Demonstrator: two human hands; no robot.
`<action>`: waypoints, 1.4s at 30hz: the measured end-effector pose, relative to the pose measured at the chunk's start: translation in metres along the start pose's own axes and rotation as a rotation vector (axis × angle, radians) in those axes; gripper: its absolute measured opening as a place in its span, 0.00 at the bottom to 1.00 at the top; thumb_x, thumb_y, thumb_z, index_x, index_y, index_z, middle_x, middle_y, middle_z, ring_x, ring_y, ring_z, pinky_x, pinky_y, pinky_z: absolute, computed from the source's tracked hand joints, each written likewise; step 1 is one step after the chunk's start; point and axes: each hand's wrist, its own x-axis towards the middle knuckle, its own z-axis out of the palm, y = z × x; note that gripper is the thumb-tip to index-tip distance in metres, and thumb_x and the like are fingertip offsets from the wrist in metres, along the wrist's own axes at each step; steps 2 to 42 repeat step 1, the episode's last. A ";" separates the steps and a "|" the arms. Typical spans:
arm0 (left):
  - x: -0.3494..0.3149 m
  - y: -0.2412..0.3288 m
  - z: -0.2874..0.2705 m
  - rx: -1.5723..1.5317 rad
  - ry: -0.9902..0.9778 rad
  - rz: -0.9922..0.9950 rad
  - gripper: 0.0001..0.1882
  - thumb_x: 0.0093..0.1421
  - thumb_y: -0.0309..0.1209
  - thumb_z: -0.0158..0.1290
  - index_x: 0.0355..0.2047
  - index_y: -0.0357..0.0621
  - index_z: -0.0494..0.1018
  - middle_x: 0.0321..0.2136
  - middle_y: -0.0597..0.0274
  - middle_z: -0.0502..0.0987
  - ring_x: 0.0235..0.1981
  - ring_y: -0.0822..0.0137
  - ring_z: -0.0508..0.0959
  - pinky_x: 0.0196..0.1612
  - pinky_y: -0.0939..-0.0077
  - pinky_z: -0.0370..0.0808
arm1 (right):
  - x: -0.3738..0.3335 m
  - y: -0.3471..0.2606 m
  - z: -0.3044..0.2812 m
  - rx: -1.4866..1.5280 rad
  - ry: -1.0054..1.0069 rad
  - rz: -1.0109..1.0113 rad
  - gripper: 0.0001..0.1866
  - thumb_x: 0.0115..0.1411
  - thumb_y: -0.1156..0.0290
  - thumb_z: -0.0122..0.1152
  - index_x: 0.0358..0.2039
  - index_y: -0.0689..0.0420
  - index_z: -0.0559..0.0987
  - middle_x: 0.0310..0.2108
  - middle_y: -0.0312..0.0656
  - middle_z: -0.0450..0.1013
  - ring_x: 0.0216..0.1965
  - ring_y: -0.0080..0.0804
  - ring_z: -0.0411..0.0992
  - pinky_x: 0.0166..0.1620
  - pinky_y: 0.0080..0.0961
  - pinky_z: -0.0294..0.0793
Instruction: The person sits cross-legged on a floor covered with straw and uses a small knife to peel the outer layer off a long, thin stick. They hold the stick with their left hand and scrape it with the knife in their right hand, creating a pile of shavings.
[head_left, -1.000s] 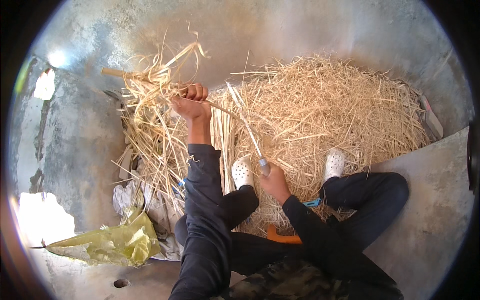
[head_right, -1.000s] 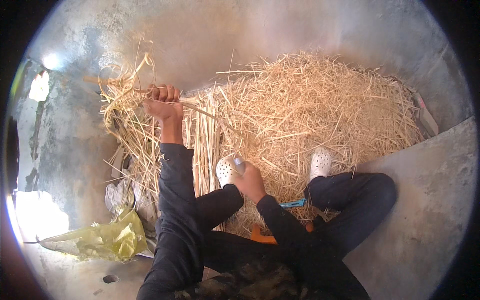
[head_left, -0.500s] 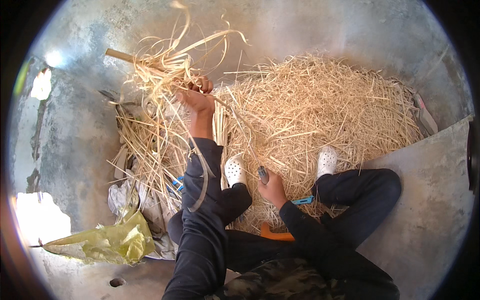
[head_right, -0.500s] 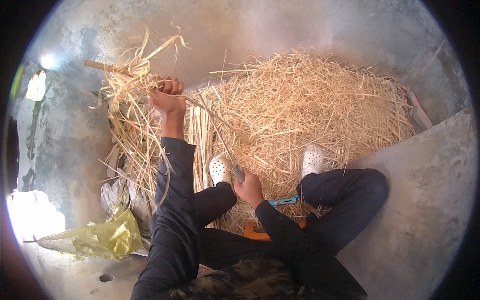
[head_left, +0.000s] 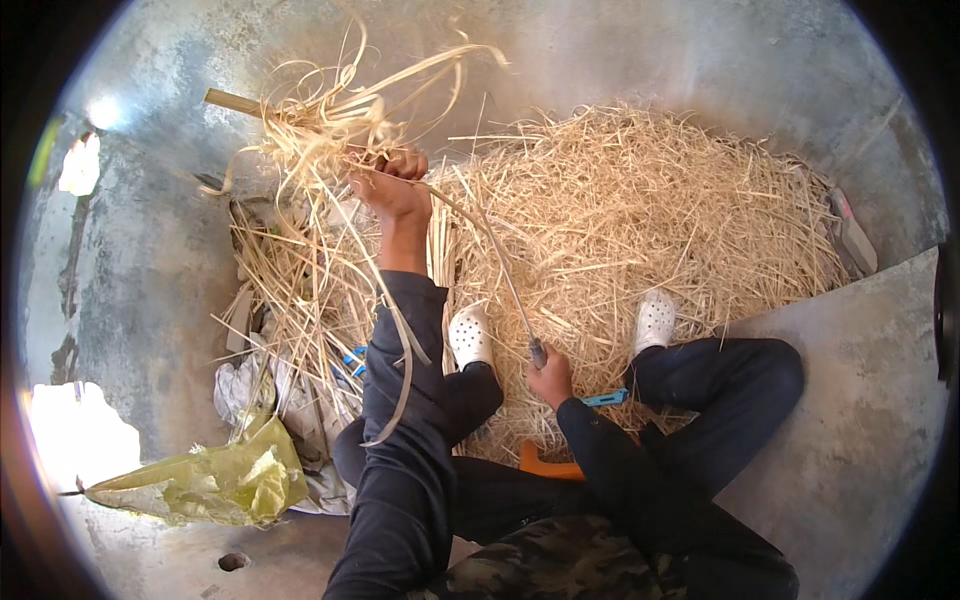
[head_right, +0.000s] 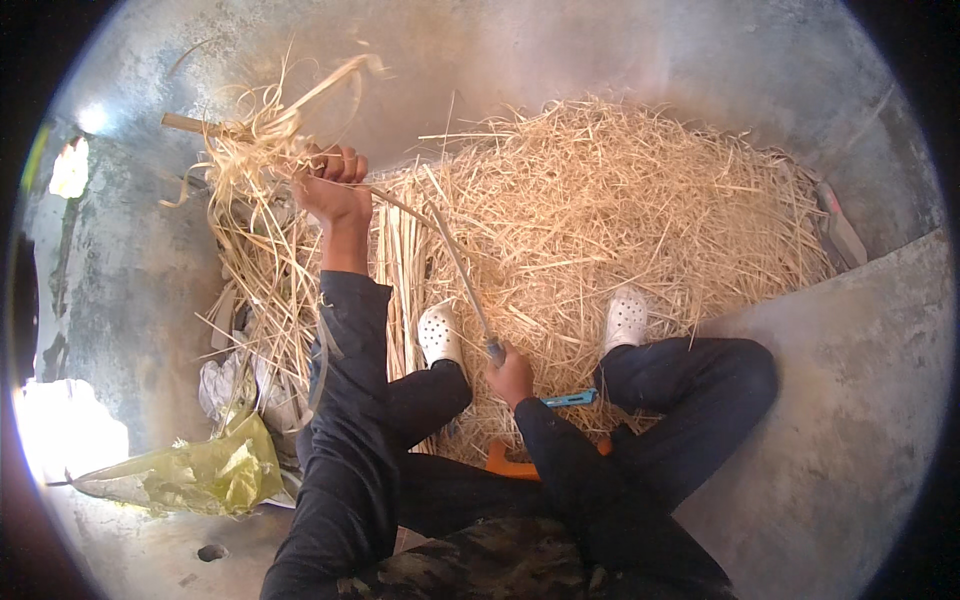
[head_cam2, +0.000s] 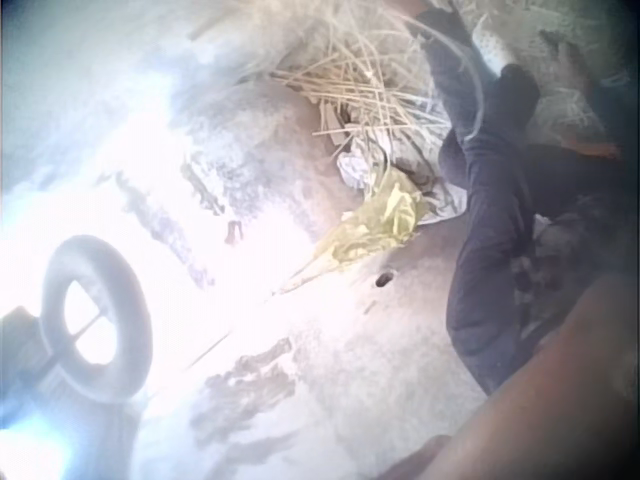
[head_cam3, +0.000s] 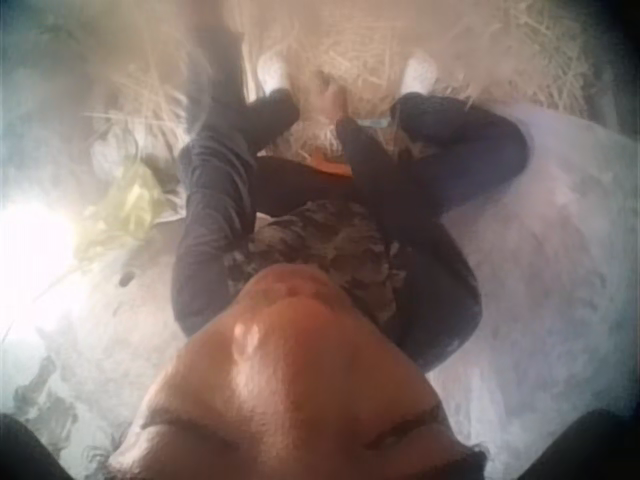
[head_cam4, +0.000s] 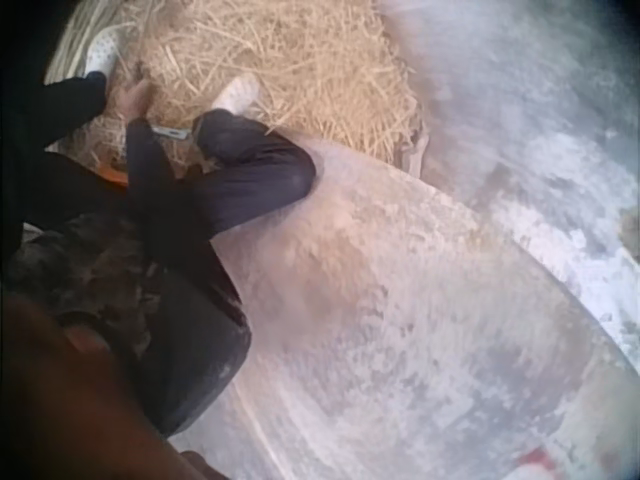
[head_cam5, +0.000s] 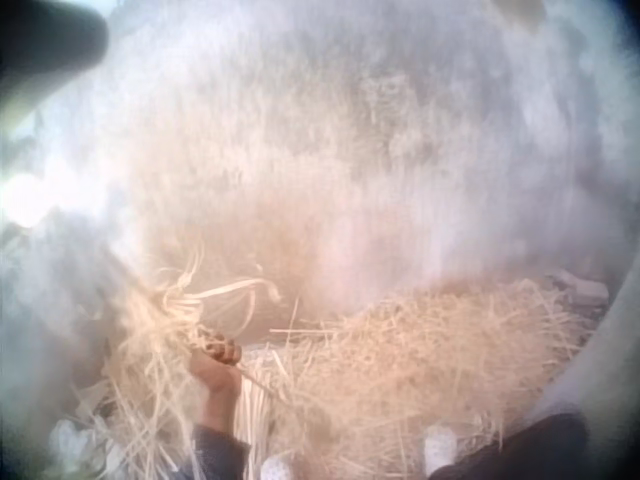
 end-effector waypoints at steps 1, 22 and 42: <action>0.004 0.000 -0.009 0.035 -0.182 0.044 0.13 0.57 0.39 0.38 0.19 0.53 0.54 0.11 0.72 0.46 0.14 0.75 0.45 0.19 0.76 0.45 | 0.004 0.002 -0.003 -0.051 -0.078 0.125 0.20 0.49 0.69 0.60 0.44 0.61 0.75 0.30 0.59 0.74 0.37 0.57 0.74 0.40 0.45 0.73; 0.004 0.000 -0.009 0.035 -0.182 0.044 0.13 0.57 0.39 0.38 0.19 0.53 0.54 0.11 0.72 0.46 0.14 0.75 0.45 0.19 0.76 0.45 | 0.004 0.002 -0.003 -0.051 -0.078 0.125 0.20 0.49 0.69 0.60 0.44 0.61 0.75 0.30 0.59 0.74 0.37 0.57 0.74 0.40 0.45 0.73; 0.004 0.000 -0.009 0.035 -0.182 0.044 0.13 0.57 0.39 0.38 0.19 0.53 0.54 0.11 0.72 0.46 0.14 0.75 0.45 0.19 0.76 0.45 | 0.004 0.002 -0.003 -0.051 -0.078 0.125 0.20 0.49 0.69 0.60 0.44 0.61 0.75 0.30 0.59 0.74 0.37 0.57 0.74 0.40 0.45 0.73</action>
